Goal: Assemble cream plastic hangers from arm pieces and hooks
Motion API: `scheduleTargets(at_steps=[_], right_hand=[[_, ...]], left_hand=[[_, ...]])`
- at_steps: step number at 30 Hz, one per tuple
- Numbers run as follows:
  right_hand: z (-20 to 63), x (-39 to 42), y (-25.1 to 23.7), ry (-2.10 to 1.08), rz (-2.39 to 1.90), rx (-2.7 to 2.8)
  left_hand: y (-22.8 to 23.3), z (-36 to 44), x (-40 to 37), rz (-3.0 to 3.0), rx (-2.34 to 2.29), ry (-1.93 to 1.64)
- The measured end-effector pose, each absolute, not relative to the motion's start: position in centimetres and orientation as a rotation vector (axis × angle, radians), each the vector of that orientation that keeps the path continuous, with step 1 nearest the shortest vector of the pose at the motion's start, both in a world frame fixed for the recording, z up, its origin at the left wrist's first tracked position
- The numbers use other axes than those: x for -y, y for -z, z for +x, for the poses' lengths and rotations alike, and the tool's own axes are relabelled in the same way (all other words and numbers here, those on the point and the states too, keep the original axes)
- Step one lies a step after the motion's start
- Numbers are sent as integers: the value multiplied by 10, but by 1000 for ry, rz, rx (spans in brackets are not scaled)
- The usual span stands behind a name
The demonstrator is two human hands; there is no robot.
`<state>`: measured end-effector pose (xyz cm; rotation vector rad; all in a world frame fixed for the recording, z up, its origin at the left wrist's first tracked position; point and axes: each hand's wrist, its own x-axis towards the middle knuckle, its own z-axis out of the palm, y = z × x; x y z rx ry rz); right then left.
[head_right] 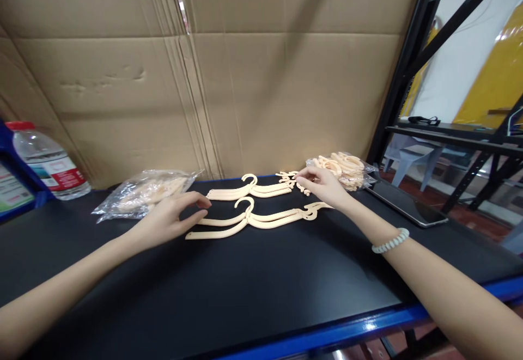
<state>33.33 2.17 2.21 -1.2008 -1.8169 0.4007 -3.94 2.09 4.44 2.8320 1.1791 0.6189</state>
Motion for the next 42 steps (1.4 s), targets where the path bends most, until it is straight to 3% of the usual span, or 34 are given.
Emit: scheduleTargets(at_steps=[6, 26, 42], right_hand=[[339, -27, -17, -375, -1269, 1841], [347, -35, -11, -171, -1399, 1738], [344, -44, -2, 14, -1382, 2008]], left_hand=[[-45, -37, -19, 2803, -934, -361], [-49, -45, -23, 2744, -957, -334], [-7, -33, -38, 2458, -1151, -1144]])
